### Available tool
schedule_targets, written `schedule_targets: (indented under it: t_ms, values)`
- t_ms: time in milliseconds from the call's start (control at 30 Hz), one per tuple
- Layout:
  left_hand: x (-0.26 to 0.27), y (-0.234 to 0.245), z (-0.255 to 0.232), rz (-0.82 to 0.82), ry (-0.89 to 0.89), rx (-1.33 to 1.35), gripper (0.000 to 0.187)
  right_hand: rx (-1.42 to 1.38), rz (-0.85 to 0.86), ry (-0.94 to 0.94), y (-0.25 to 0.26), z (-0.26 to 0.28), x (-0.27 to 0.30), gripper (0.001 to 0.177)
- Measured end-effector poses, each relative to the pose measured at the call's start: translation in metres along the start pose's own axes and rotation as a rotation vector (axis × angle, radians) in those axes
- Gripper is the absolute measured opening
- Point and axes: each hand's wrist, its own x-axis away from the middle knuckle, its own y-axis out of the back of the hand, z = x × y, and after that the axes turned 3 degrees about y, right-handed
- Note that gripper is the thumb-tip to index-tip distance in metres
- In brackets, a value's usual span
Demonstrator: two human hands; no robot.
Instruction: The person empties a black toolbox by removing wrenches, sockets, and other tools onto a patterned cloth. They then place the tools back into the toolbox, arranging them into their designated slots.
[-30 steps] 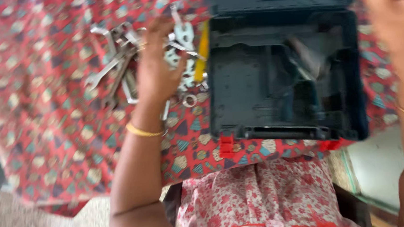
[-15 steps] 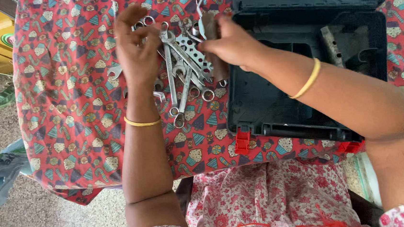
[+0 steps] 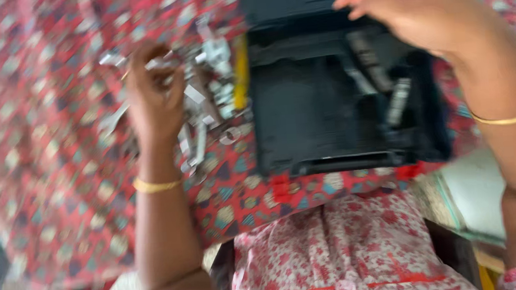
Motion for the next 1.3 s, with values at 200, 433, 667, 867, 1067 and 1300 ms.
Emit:
schedule_targets:
  t_ms: [200,433,667,867,1067,1300]
  values:
    - [0.012,-0.038,-0.067,0.143,-0.191,-0.099,0.031,0.067,-0.525,-0.204,0.05,0.0,0.135,0.019]
    - [-0.002,-0.158,-0.114,0.514,-0.575,-0.173,0.026,0.56,-0.199,-0.027,-0.007,-0.008,0.169,0.017]
    - [-0.051,-0.241,-0.133,1.048,-0.864,-0.712,0.053,0.717,0.038,0.073,-0.013,-0.021,0.169,0.029]
    - [-0.053,-0.265,-0.14,1.238,-0.773,-1.0,0.063,0.729,0.116,0.114,-0.014,-0.05,0.164,0.038]
    - [-0.069,-0.285,-0.137,1.167,-0.94,-0.928,0.061,0.841,0.264,0.033,-0.017,-0.056,0.144,0.048]
    - [-0.071,-0.276,-0.131,1.153,-0.823,-0.715,0.069,0.935,0.248,0.021,-0.006,-0.052,0.147,0.053]
